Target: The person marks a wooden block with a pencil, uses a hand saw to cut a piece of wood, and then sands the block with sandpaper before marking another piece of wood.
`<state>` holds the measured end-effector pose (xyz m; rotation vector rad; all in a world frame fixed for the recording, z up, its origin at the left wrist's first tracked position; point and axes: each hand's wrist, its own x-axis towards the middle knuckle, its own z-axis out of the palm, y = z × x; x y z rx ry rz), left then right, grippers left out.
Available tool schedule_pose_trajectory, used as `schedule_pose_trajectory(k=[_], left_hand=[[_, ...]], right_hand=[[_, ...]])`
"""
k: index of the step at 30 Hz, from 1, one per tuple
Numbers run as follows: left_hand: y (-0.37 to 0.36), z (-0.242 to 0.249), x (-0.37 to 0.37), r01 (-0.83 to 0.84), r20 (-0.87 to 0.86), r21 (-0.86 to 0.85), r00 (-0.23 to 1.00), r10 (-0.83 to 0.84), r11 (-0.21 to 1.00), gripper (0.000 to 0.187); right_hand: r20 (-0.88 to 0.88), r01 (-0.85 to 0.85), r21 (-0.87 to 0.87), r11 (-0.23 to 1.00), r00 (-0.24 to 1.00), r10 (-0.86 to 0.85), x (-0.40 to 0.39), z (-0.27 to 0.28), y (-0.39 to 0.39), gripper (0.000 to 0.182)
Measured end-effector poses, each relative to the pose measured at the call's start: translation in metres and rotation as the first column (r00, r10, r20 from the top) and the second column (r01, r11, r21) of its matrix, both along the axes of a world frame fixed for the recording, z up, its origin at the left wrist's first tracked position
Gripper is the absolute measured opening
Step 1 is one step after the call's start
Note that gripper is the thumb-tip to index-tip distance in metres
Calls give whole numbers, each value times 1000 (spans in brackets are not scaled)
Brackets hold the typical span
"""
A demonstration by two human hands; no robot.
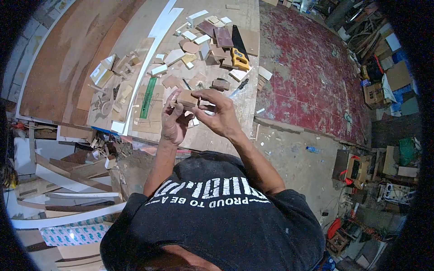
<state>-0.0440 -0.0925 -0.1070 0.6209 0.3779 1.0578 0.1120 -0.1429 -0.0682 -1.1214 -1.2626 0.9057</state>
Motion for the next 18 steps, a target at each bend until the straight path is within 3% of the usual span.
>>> schedule_pose_trajectory(k=[11,14,16,18], left_hand=[[3,-6,-5,-42,-22,-38,999,42,998,51],[0,0,-2,-90,-98,-28,991,87,996,50],[0,4,-2,-125,-164,-12,979,122,992,51],[-1,3,-2,-134,-191,-30,974,126,990,50]], right_hand=[[34,11,-35,999,999,-10,-4,7,3,37],[-15,1,-87,996,1000,-2,-2,-4,6,37],[-170,-62,-123,990,985,40,0,-7,8,37],[-176,-80,-143,986,983,54,3,-5,8,39]])
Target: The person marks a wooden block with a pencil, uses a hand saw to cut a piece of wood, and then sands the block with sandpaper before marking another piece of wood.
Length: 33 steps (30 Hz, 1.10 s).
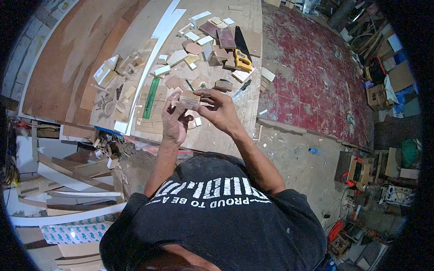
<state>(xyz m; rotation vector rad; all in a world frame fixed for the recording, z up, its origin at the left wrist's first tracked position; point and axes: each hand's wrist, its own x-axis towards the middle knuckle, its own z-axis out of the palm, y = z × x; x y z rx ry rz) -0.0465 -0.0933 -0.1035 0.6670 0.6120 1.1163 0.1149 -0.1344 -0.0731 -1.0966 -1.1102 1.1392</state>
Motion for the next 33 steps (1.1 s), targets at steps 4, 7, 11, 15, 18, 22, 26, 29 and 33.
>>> schedule_pose_trajectory(k=[4,7,11,15,18,22,26,29,33], left_hand=[[-2,-1,2,-38,-102,-23,994,36,999,48],[-4,1,4,-82,-126,-47,989,76,996,44],[-6,1,3,-95,-152,-61,985,85,994,43],[-10,-1,3,-143,-173,-94,977,125,985,41],[-13,-4,3,-151,-171,-123,977,129,981,44],[-19,-2,5,-164,-122,-102,981,151,981,50],[-17,-13,5,-153,-69,-62,986,149,986,51],[-15,-17,5,-158,-39,-68,987,155,985,50],[-15,-15,2,-170,-30,-74,985,168,983,47]], right_hand=[[-3,-28,-63,998,1000,28,5,-6,3,42],[-17,-44,-118,992,999,42,6,-9,4,40],[-113,-93,-175,980,991,73,9,-23,7,37],[-171,-89,-172,981,983,59,5,-21,6,36],[-77,-72,-161,984,995,60,4,-22,6,37],[16,-101,-151,983,994,104,5,-22,7,37],[-13,-117,-134,984,993,116,6,-28,9,38],[-11,-111,-66,992,994,111,4,-28,11,38],[2,-148,-118,982,989,149,6,-25,16,39]])
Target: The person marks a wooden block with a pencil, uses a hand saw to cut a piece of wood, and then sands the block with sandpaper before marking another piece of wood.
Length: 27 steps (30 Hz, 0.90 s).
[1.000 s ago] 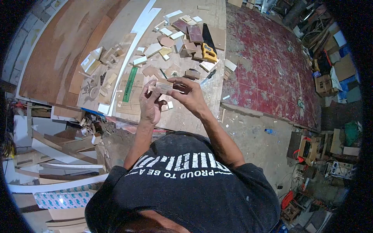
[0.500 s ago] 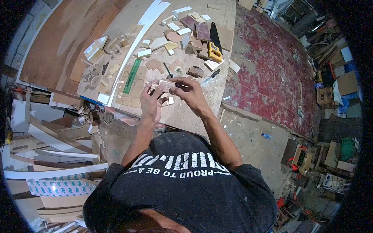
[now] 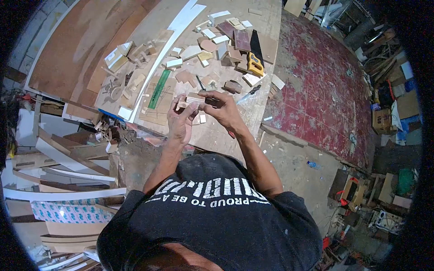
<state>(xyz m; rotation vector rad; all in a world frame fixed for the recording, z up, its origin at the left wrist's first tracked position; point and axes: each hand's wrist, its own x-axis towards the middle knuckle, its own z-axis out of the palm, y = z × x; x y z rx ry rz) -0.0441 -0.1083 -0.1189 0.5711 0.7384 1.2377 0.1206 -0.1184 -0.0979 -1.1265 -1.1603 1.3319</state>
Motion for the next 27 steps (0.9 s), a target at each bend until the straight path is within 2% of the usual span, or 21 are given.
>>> schedule_pose_trajectory(k=[2,4,8,11,12,13,14,16,17,18,20,21,22,24,26,27], left_hand=[[0,1,0,-7,8,2,1000,7,1000,45],[2,0,-1,-22,132,-19,991,25,1000,44],[3,-6,-7,-1,228,-59,973,15,998,44],[0,-8,-13,28,202,-51,979,-17,998,49],[-1,-7,-15,41,82,2,996,-41,999,53],[-2,-7,-18,59,-39,52,998,-57,997,56],[-3,-8,-21,54,-40,46,998,-53,997,56],[-1,-9,-28,119,-441,224,898,-9,967,59],[1,-21,-33,158,-499,225,866,-26,962,59],[0,-21,-36,149,-500,216,866,-22,965,59],[-1,-21,-42,198,-604,400,791,95,895,49],[-2,-24,-44,191,-606,393,789,98,900,49],[-4,-27,-45,157,-619,436,767,169,886,50],[-7,-24,-46,121,-631,475,738,241,872,50],[-10,-13,-45,97,-723,532,569,391,841,46],[-12,-9,-45,93,-725,529,566,392,844,46]], right_hand=[[7,-25,-23,999,1000,25,1,0,4,40],[3,-45,30,999,999,45,1,1,9,40],[-73,-74,34,997,994,77,8,-12,22,37],[-332,-187,-139,972,934,132,12,-23,31,35],[-335,-189,-141,972,933,133,14,-25,33,35],[-351,-260,-159,952,917,191,17,-27,34,35],[-369,-331,-177,927,896,249,18,-30,35,35],[-339,-381,-162,911,888,311,15,-30,39,38],[-320,-409,-140,902,880,350,14,-30,40,41],[-302,-439,-120,891,871,388,12,-29,41,44],[-342,-477,-124,870,843,414,7,-28,43,47],[-358,-492,-136,860,834,420,5,-25,45,47],[-373,-507,-146,849,823,427,2,-25,46,47],[-396,-535,-97,839,795,460,-6,-39,50,47],[-560,-551,-72,831,712,424,-16,-52,52,46],[-584,-540,-69,839,703,405,-22,-57,52,47]])
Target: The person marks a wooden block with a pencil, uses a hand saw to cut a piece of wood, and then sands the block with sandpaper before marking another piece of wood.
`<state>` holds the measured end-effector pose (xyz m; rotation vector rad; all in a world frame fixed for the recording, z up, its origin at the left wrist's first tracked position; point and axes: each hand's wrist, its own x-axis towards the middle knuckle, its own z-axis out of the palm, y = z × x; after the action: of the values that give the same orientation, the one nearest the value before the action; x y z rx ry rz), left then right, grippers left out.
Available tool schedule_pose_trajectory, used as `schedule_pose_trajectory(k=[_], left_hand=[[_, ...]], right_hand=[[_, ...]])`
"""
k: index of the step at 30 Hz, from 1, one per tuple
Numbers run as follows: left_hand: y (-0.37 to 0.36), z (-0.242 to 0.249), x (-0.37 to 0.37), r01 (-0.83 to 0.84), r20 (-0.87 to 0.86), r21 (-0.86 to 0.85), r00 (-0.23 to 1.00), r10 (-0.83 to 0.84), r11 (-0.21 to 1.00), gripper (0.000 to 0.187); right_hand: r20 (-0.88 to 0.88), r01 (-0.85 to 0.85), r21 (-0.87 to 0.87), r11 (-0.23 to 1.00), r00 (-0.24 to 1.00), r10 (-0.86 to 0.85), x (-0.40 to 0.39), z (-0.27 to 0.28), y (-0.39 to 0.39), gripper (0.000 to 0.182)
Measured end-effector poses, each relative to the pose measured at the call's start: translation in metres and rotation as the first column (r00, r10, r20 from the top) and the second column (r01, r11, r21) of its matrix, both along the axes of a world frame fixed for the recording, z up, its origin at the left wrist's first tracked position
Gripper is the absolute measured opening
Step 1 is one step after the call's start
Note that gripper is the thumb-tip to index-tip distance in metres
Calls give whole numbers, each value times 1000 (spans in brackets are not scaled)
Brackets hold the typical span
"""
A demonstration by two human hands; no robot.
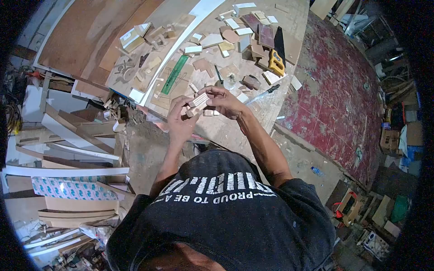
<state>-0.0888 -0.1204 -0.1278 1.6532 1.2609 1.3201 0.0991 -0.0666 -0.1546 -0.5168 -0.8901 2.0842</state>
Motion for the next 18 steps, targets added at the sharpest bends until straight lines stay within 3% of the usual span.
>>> schedule_pose_trajectory(k=[1,3,6,8,10,11,18], left_hand=[[-2,4,1,-27,-6,-13,1000,27,1000,46],[-3,3,-2,-59,-13,-31,998,58,998,46],[-2,-4,-8,-81,-101,94,991,91,992,47],[-3,-9,-12,-93,14,-54,995,94,994,47],[1,-18,-18,-94,-17,3,995,94,996,48],[3,-21,-20,-89,-49,62,994,93,994,48],[12,-13,-23,-89,-45,30,995,91,996,45]], right_hand=[[-1,-5,-4,1000,1000,5,-2,-4,0,47],[-17,-31,-176,984,999,29,-6,-9,-1,47],[-16,-8,-120,993,1000,6,-14,-11,-2,43],[11,14,-97,995,1000,-13,-19,-9,-1,42],[228,85,236,968,964,-141,-21,-6,1,42],[229,84,235,968,964,-139,-20,-4,1,42],[368,19,457,889,906,-209,-19,18,0,45]])
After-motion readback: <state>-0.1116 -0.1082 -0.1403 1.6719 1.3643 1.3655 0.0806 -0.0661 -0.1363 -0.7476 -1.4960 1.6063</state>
